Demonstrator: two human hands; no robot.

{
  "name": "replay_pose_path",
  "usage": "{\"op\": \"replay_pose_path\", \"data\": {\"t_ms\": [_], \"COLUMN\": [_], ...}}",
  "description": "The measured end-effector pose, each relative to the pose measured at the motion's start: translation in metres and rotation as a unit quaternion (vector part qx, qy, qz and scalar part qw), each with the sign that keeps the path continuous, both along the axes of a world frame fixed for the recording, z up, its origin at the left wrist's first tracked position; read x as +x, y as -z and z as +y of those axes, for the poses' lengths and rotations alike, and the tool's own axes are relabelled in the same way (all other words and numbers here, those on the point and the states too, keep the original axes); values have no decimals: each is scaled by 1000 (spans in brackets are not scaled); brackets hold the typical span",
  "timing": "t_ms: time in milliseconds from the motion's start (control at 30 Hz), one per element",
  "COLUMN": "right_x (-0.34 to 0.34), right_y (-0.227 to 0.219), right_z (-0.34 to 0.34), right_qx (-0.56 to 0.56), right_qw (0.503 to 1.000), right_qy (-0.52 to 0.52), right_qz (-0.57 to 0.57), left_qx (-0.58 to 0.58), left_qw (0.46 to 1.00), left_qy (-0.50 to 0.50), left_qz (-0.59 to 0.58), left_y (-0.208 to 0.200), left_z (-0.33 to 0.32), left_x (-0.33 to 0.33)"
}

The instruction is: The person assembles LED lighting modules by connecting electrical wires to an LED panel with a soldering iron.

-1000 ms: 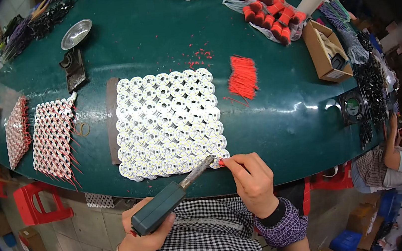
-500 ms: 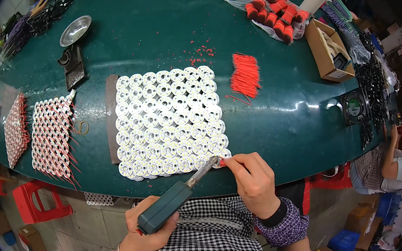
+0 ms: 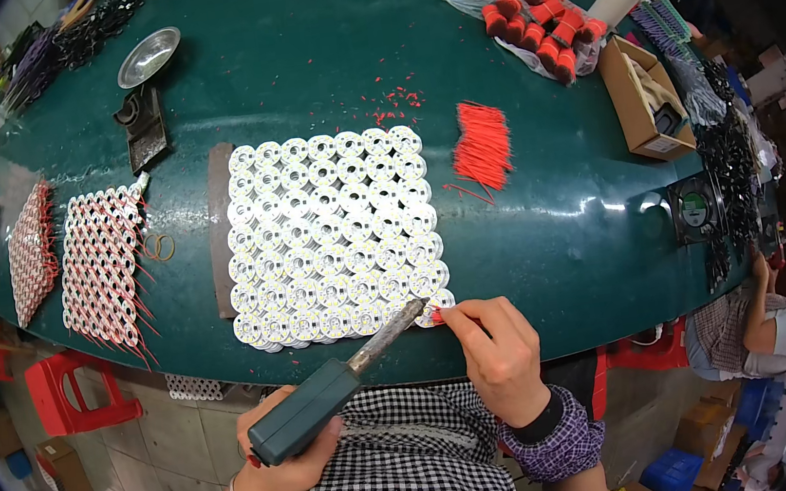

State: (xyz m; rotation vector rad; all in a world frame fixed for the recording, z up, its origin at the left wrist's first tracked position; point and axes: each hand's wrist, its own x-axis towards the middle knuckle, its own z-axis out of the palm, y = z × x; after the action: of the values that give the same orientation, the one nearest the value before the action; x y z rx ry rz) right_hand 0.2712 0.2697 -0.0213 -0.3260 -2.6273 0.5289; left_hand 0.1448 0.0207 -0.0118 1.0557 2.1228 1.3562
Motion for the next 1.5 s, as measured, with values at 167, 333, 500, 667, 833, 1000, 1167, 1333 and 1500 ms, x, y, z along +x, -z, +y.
{"op": "replay_pose_path", "data": {"t_ms": [167,333,500,667,833,1000,1167,1333,1500], "right_x": [3,18,17,1,-4,-4,-4,-4,-3], "right_y": [-2,-24,-44,-15,-1,0,2,0,1], "right_z": [2,5,-3,-9,-11,-11,-11,-11,-11], "right_qx": [0,-9,4,-20,-17,-13,-13,-12,-12], "right_qw": [1000,998,996,999,1000,1000,1000,1000,1000], "right_qy": [1,30,61,-5,-9,-11,-10,-13,-12], "right_qz": [0,-50,-58,28,24,18,11,7,3], "left_qx": [-74,-64,-29,-34,-26,-4,7,4,6], "left_qw": [982,990,995,994,999,1000,997,998,999], "left_qy": [-67,-73,-78,-46,-18,-3,-13,-13,-4], "left_qz": [-159,-105,-62,-95,-42,2,-69,-60,-42], "left_y": [-3,-7,-6,-11,-15,-14,-13,-14,-12], "left_z": [-8,-7,-6,-7,-6,0,4,6,6], "left_x": [4,-2,-4,-4,-6,-8,-9,-7,-9]}}
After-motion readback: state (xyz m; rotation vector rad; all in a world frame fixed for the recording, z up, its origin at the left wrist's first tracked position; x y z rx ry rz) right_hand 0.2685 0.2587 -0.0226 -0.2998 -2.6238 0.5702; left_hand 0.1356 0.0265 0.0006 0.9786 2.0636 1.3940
